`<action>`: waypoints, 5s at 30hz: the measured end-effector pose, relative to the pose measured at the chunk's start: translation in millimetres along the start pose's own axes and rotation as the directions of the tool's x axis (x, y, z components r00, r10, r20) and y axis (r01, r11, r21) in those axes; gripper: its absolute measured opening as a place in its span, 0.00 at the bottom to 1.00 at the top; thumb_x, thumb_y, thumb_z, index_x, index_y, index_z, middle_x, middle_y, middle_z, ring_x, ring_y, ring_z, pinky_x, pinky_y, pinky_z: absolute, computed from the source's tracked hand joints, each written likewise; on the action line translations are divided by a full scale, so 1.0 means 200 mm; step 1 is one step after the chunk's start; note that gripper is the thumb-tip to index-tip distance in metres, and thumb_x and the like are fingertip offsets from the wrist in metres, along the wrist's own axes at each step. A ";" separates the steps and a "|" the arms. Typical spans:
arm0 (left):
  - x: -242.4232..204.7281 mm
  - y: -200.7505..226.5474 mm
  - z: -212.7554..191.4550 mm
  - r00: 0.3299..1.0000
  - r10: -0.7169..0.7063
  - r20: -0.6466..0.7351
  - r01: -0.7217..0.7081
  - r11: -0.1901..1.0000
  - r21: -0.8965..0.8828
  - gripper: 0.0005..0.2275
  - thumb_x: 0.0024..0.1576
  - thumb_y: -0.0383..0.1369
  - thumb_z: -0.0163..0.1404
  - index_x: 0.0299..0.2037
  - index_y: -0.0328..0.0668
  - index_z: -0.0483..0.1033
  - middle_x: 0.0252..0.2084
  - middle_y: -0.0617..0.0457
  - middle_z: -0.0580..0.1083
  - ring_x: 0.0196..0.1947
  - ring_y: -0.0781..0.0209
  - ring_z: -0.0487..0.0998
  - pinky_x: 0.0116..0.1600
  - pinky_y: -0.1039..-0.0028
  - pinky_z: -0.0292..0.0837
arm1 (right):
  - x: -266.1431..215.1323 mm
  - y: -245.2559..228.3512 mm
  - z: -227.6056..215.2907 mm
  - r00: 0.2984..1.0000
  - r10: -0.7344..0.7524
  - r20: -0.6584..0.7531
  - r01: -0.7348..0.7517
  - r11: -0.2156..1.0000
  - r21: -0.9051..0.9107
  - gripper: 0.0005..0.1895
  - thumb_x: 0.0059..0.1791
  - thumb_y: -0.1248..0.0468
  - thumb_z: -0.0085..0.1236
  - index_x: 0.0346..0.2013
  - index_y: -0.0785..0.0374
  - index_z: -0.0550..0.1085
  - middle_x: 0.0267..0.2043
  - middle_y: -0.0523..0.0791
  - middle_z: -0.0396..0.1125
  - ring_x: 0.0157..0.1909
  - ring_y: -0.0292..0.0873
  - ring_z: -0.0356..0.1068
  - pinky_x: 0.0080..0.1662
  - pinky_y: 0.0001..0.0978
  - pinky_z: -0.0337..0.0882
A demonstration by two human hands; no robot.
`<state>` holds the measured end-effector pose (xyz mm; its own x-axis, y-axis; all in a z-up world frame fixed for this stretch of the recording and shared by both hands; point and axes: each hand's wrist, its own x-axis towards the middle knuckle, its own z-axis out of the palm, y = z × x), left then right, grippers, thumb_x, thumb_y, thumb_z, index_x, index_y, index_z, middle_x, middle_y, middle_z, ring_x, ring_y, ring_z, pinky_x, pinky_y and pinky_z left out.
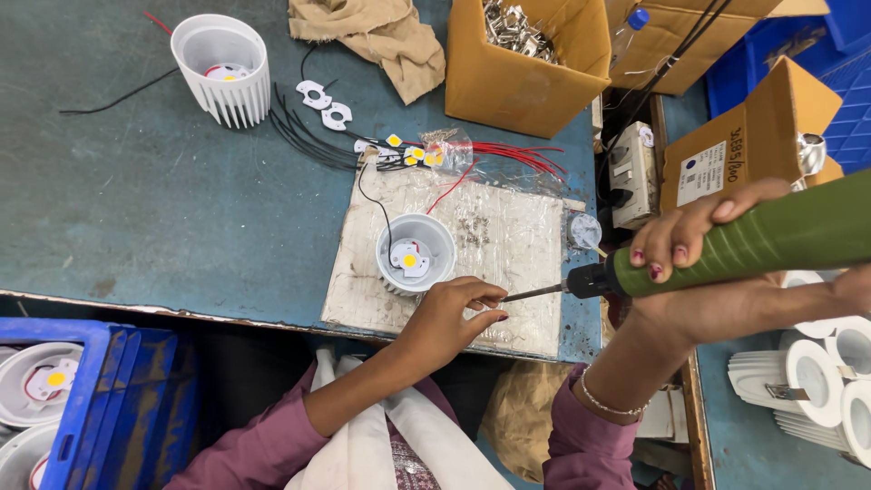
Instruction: The person assembles LED light fixtures by inserting LED modules into white plastic housings and securing them with a green electric screwdriver. They handle wires, place components, and tighten screws, then move completed units into a blue crate.
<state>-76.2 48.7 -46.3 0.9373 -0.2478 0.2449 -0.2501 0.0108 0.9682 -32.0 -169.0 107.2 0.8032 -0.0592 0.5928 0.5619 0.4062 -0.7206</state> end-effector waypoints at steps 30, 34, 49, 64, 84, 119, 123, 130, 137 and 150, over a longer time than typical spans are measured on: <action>0.14 0.12 -0.47 0.996 -0.026 0.087 -0.063 0.498 0.865 0.10 0.38 0.30 0.67 0.25 0.34 0.80 0.70 0.29 0.55 0.72 0.30 0.51 0.64 0.29 0.48 | 0.03 0.11 -0.08 0.999 -0.026 -0.022 0.031 0.960 0.279 0.40 0.52 0.28 0.26 0.40 0.64 0.60 0.19 0.44 0.54 0.14 0.38 0.53 0.22 0.34 0.58; 0.17 0.09 -0.45 0.987 -0.088 0.138 -0.085 0.444 0.892 0.11 0.38 0.28 0.65 0.29 0.32 0.81 0.70 0.27 0.56 0.71 0.28 0.53 0.63 0.28 0.50 | 0.03 0.15 0.00 0.998 -0.055 -0.004 0.054 0.975 0.217 0.46 0.50 0.23 0.22 0.40 0.66 0.61 0.18 0.44 0.54 0.14 0.39 0.53 0.21 0.34 0.58; 0.05 0.20 -0.58 0.961 -0.025 0.275 -0.212 0.567 0.796 0.27 0.43 0.47 0.64 0.46 0.34 0.80 0.74 0.31 0.50 0.75 0.29 0.43 0.67 0.29 0.42 | -0.02 0.27 0.18 0.998 -0.018 0.057 0.010 0.991 0.135 0.48 0.48 0.21 0.30 0.39 0.68 0.59 0.17 0.48 0.53 0.15 0.43 0.54 0.22 0.36 0.59; 0.05 0.17 -0.65 0.887 -0.025 0.461 -0.439 0.260 0.860 0.38 0.34 0.60 0.62 0.58 0.57 0.78 0.77 0.43 0.44 0.76 0.33 0.36 0.70 0.29 0.34 | 0.00 0.27 0.13 0.996 -0.001 0.089 -0.013 0.988 0.154 0.48 0.47 0.20 0.31 0.39 0.67 0.58 0.17 0.49 0.53 0.14 0.43 0.54 0.22 0.36 0.59; 0.06 0.17 -0.58 0.857 0.114 0.502 -0.513 0.276 0.813 0.26 0.43 0.55 0.60 0.38 0.37 0.85 0.77 0.40 0.47 0.75 0.26 0.39 0.68 0.24 0.37 | 0.03 0.32 0.18 0.994 0.018 0.108 -0.027 0.996 0.080 0.49 0.47 0.19 0.30 0.35 0.67 0.61 0.18 0.49 0.55 0.15 0.41 0.57 0.21 0.35 0.61; 0.08 0.07 -0.55 0.859 0.221 0.461 -0.510 0.437 0.741 0.22 0.43 0.42 0.65 0.34 0.24 0.82 0.74 0.31 0.51 0.71 0.28 0.53 0.67 0.51 0.63 | -0.11 0.45 0.52 0.997 0.075 -0.026 -0.079 0.968 -0.240 0.57 0.33 0.13 0.39 0.37 0.67 0.57 0.17 0.48 0.54 0.12 0.44 0.55 0.19 0.39 0.63; 0.07 0.07 -0.55 0.863 0.211 0.458 -0.502 0.446 0.741 0.19 0.42 0.42 0.65 0.29 0.27 0.83 0.73 0.33 0.52 0.70 0.29 0.56 0.67 0.52 0.63 | -0.15 0.46 0.54 0.997 0.076 -0.013 -0.077 0.968 -0.237 0.59 0.29 0.12 0.40 0.37 0.68 0.56 0.16 0.48 0.55 0.13 0.45 0.56 0.20 0.39 0.64; 0.06 0.08 -0.55 0.868 0.188 0.460 -0.492 0.446 0.747 0.17 0.43 0.42 0.64 0.26 0.30 0.83 0.73 0.33 0.52 0.69 0.29 0.57 0.63 0.52 0.66 | -0.15 0.46 0.53 0.989 0.148 0.004 -0.145 0.972 -0.185 0.60 0.28 0.12 0.42 0.38 0.68 0.57 0.18 0.49 0.56 0.15 0.45 0.57 0.21 0.40 0.66; 0.06 0.09 -0.55 0.866 0.197 0.460 -0.498 0.424 0.756 0.17 0.42 0.41 0.64 0.25 0.29 0.82 0.73 0.33 0.53 0.69 0.30 0.58 0.63 0.53 0.67 | -0.13 0.47 0.50 0.986 0.169 -0.003 -0.168 0.975 -0.146 0.59 0.28 0.13 0.43 0.39 0.68 0.57 0.18 0.49 0.56 0.16 0.45 0.57 0.23 0.41 0.65; 0.05 0.04 -0.54 0.876 0.210 0.435 -0.479 0.496 0.724 0.15 0.44 0.41 0.62 0.19 0.35 0.80 0.72 0.32 0.54 0.67 0.27 0.59 0.62 0.50 0.67 | -0.16 0.53 0.40 0.973 0.181 0.141 -0.188 0.981 0.042 0.60 0.26 0.15 0.50 0.39 0.71 0.62 0.19 0.50 0.61 0.17 0.47 0.61 0.22 0.40 0.67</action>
<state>-42.3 150.7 -30.4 0.6627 -0.6359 0.3955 -0.7485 -0.5775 0.3259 -14.6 -50.7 40.0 0.8554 0.1447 0.4974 0.3916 0.4479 -0.8038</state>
